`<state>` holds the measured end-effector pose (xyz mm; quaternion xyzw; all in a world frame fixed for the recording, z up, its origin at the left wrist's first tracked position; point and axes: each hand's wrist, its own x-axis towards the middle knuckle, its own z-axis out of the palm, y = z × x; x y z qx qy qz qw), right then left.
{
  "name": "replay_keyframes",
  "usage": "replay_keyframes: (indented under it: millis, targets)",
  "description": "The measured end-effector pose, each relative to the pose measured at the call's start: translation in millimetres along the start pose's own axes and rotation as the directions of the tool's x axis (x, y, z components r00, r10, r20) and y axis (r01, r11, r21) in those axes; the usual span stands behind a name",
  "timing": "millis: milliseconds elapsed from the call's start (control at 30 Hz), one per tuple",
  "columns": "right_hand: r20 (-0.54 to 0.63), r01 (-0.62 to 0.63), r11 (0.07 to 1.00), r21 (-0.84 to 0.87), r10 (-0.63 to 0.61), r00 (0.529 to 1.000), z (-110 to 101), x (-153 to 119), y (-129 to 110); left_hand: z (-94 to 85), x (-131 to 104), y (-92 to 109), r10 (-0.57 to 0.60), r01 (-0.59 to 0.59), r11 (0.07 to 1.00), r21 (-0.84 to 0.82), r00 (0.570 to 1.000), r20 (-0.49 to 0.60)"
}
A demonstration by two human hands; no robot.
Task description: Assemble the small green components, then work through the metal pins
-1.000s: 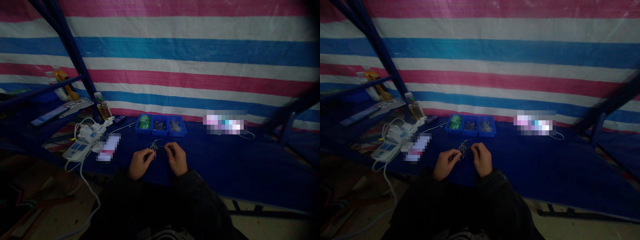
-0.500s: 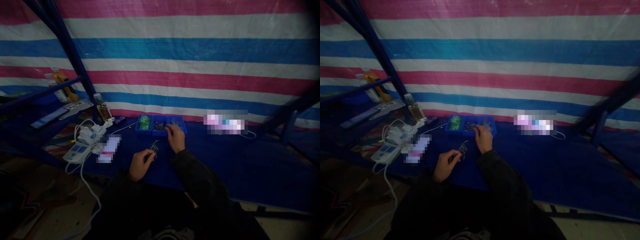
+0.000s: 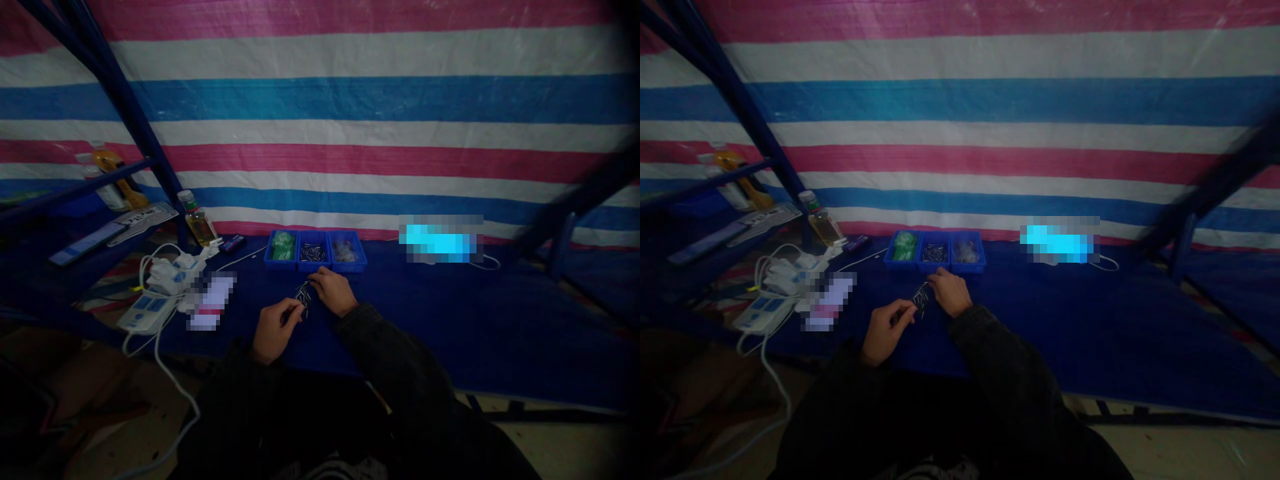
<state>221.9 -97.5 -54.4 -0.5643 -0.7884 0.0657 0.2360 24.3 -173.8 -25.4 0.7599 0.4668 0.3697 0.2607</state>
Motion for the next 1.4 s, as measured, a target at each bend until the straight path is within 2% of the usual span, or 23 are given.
replay_keyframes:
  millis: [167,367,467,567,700,867,1067,1233,1400]
  targets:
    - [-0.022,-0.009,1.0,0.018,0.009,1.0,2,-1,-2,0.4,0,1,-0.002,0.002,1.0,-0.003,1.0,-0.013]
    - [-0.126,-0.018,0.997,0.081,0.028,0.992,-6,-4,-4,1.1,-1,2,-0.002,0.001,1.0,-0.031,1.0,-0.026]
    - [-0.214,0.0,0.976,0.218,0.048,0.976,-11,-12,-8,2.1,-2,0,-0.008,0.004,0.998,-0.068,0.999,-0.054]
    - [-0.277,0.059,0.907,0.416,0.064,0.959,-16,-27,-17,2.4,-1,-1,-0.011,0.0,0.994,-0.106,0.995,-0.096]
    - [-0.24,0.101,0.807,0.582,0.052,0.969,-20,-51,-30,2.4,-1,-1,0.02,-0.03,0.992,-0.122,0.997,-0.078]
    - [-0.262,0.134,0.737,0.663,0.061,0.963,-19,-68,-39,3.1,-2,-2,0.055,-0.054,0.996,-0.072,0.998,0.014]
    - [-0.259,0.118,0.686,0.717,0.105,0.96,-15,-75,-46,0.4,0,-4,0.074,-0.074,0.997,-0.021,0.997,-0.015]
    - [-0.26,0.136,0.68,0.72,0.083,0.962,-15,-77,-48,1.2,1,-5,0.105,-0.105,0.994,-0.028,0.994,-0.002]
    - [-0.254,0.116,0.716,0.689,0.088,0.963,-13,-77,-46,2.0,-1,-4,0.03,-0.025,0.997,-0.075,0.998,0.062]
